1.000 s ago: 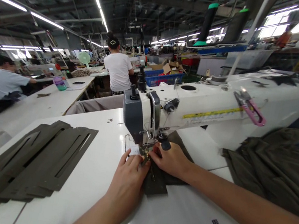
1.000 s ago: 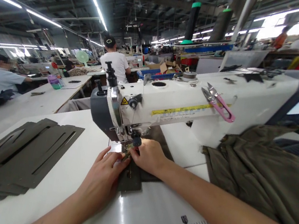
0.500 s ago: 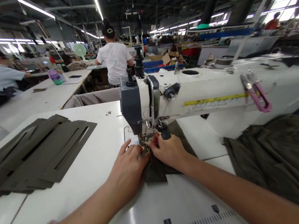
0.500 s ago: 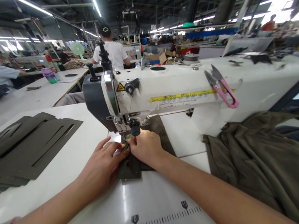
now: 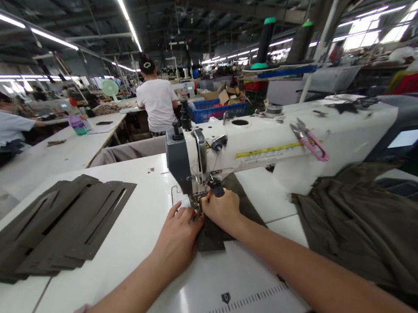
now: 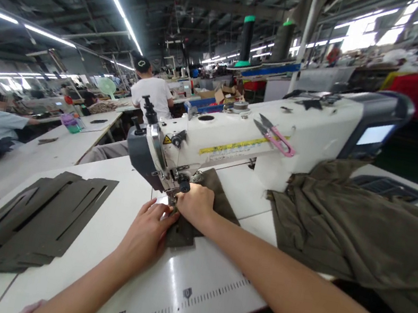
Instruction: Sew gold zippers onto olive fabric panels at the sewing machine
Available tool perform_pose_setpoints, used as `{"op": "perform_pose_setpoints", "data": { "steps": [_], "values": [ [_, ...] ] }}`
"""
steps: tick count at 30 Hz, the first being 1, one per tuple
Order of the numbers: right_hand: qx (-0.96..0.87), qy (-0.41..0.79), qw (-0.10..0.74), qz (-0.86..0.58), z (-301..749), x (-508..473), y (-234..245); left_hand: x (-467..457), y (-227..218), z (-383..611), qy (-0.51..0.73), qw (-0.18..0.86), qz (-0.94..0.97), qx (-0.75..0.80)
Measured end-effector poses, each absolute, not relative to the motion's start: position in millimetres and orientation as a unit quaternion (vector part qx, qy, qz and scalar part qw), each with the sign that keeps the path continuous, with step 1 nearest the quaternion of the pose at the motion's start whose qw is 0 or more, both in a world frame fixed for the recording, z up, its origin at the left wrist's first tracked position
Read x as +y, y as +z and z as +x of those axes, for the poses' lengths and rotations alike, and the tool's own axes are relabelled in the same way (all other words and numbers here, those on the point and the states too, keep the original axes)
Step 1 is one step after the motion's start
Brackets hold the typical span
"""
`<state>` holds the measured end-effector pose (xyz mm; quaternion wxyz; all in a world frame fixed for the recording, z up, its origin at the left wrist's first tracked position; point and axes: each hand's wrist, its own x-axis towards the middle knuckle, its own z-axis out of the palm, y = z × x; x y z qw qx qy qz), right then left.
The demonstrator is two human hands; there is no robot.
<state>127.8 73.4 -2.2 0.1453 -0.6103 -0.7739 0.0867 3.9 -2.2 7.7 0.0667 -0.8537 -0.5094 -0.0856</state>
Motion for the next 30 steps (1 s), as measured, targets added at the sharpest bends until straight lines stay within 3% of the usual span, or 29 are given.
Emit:
{"op": "perform_pose_setpoints", "data": {
  "steps": [7, 14, 30],
  "values": [
    [-0.835, 0.066, 0.183, -0.514, 142, 54, 11, -7, 6, 5, -0.133, 0.072, -0.844, -0.515],
    [-0.933, 0.050, 0.272, -0.230, 185, 5, -22, -18, -15, 1, -0.245, 0.060, -0.836, -0.487],
    [-0.928, 0.020, 0.320, -0.189, 175, 32, -25, 0, -13, -6, -0.231, 0.114, -0.874, -0.412]
  ]
}}
